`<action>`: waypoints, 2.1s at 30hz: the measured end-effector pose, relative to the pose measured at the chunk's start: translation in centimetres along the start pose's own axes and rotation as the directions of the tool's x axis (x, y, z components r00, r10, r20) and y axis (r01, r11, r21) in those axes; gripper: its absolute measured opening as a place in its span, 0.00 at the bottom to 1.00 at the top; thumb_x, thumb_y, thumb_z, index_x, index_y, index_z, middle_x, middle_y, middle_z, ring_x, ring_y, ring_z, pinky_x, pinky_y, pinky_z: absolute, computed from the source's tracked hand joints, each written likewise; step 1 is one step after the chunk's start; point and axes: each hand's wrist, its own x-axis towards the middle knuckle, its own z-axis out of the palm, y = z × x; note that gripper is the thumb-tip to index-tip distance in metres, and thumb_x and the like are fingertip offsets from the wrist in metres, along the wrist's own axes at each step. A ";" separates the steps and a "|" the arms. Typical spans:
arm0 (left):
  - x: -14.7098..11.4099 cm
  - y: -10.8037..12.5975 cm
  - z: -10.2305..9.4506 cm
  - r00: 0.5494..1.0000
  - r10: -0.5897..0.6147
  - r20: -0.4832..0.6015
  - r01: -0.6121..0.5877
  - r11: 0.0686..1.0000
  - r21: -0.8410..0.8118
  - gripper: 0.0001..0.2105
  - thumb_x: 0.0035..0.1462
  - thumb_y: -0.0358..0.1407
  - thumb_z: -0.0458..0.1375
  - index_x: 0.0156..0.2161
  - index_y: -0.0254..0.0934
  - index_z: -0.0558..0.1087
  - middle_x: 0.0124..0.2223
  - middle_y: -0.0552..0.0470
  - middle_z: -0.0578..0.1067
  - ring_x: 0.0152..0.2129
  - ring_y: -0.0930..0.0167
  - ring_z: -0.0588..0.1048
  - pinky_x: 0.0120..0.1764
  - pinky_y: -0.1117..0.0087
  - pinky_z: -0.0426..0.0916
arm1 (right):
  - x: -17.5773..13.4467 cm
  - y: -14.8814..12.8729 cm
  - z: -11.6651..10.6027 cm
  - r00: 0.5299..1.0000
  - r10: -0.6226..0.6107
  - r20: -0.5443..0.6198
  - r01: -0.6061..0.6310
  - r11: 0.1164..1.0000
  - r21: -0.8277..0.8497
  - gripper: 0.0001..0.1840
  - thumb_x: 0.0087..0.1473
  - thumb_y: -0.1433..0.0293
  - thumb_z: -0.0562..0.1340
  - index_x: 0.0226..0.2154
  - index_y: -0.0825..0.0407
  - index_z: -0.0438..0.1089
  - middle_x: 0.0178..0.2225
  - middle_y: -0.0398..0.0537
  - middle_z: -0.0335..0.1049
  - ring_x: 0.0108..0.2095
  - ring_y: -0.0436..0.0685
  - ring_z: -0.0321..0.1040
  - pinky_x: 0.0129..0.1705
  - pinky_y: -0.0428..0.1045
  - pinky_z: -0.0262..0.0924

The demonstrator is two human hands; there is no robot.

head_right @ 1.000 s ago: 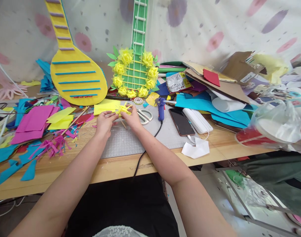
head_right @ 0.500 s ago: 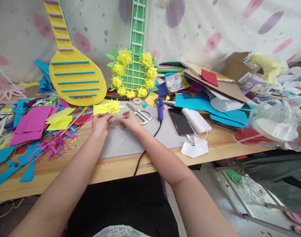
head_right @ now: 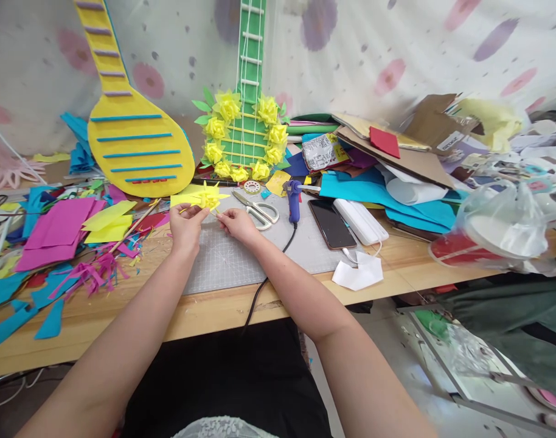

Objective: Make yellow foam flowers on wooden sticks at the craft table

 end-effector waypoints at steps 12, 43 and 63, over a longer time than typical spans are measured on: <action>0.0 0.6 0.1 0.980 -0.188 -0.060 0.183 0.980 -0.075 0.18 0.40 0.22 0.60 0.33 0.37 0.57 0.27 0.56 0.72 0.26 0.78 0.73 0.38 0.73 0.66 | 0.5 0.7 -0.3 0.990 -0.129 0.057 0.138 0.966 -0.218 0.12 0.51 0.63 0.55 0.22 0.53 0.61 0.17 0.39 0.62 0.16 0.44 0.53 0.19 0.42 0.47; -1.1 -0.2 0.0 0.906 0.367 0.213 -0.424 0.787 0.449 0.18 0.42 0.27 0.61 0.38 0.40 0.61 0.33 0.55 0.72 0.34 0.73 0.72 0.42 0.71 0.63 | 0.5 0.2 0.7 0.930 -0.294 -0.219 0.279 0.955 -0.100 0.06 0.46 0.65 0.58 0.28 0.51 0.65 0.25 0.40 0.66 0.24 0.47 0.62 0.28 0.45 0.59; -1.1 -0.3 -0.8 0.842 0.372 0.391 -0.537 0.498 0.681 0.12 0.48 0.30 0.55 0.39 0.40 0.60 0.35 0.53 0.73 0.30 0.71 0.73 0.33 0.71 0.63 | -0.1 0.0 1.2 0.966 -0.139 -0.220 0.149 0.988 0.030 0.04 0.47 0.68 0.57 0.26 0.52 0.62 0.26 0.41 0.65 0.29 0.50 0.67 0.20 0.43 0.63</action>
